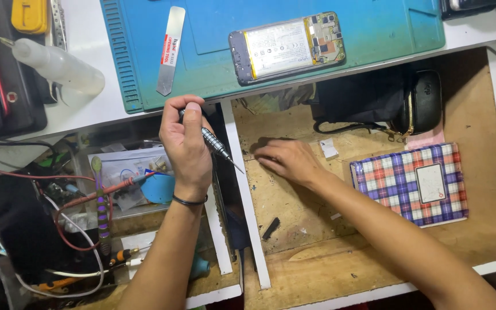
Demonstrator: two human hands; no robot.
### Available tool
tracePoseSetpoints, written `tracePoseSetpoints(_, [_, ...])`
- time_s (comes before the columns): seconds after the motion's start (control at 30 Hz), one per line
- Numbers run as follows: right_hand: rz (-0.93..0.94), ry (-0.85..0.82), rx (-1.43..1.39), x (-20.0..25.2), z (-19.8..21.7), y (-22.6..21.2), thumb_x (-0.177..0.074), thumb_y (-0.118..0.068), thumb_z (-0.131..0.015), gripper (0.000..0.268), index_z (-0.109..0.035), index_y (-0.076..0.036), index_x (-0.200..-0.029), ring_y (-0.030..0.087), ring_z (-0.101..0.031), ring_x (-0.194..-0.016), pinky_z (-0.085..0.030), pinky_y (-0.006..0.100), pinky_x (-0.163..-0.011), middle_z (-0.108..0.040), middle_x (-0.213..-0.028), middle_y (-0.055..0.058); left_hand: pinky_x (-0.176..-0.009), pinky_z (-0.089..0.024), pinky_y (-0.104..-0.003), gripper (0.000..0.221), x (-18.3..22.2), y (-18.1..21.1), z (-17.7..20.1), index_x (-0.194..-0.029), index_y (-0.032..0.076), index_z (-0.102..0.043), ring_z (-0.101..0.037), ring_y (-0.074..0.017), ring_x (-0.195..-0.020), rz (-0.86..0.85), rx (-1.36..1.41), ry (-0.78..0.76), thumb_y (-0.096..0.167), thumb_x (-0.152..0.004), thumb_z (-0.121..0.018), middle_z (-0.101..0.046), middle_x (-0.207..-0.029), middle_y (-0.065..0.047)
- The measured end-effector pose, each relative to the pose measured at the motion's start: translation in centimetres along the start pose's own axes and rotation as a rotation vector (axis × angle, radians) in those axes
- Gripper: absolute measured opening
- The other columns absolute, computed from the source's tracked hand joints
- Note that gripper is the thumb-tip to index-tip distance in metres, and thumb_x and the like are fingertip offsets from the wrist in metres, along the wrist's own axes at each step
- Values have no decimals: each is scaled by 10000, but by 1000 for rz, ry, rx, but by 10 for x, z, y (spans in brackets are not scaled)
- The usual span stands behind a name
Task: Assembling internal components of a mobile phone on a repair mat and organizing parts in a drawer.
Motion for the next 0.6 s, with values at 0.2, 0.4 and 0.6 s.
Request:
tracePoseSetpoints(0.2, [-46,90,9,-12,0,-4,-930,-260,-723,135,-772,-226,-1050,132,-718,-675,-539,229,-522,-776,-816,7,-475,-376,-147,140,0,0,5,-1049,108,-585,-469,-27,-464,36,-2,34,206,-1045,-485,-473,-534,42])
tracePoseSetpoints(0.4, [46,163,155,-13,18,-26,-911,-294,-728,56,-771,-259,-915,153,-705,-599,-540,261,-502,-735,-711,-29,-464,-377,-155,168,1,4,3,-1052,113,-604,-474,-36,-454,53,-29,34,232,-1037,-487,-482,-519,27])
tracePoseSetpoints(0.6, [204,207,492,-11,0,-30,-870,-259,-748,61,-722,-303,-836,71,-599,-471,-479,201,-451,-660,-653,-107,-439,-372,-162,168,2,7,4,-1026,106,-617,-475,-50,-435,78,-30,60,223,-1025,-497,-492,-498,13])
Point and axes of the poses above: each hand's wrist, its own x-axis away from the middle knuckle, its own z-axis out of the back of the hand, y = z × x, the point moved 7 cm from there along -x, towards the middle knuckle
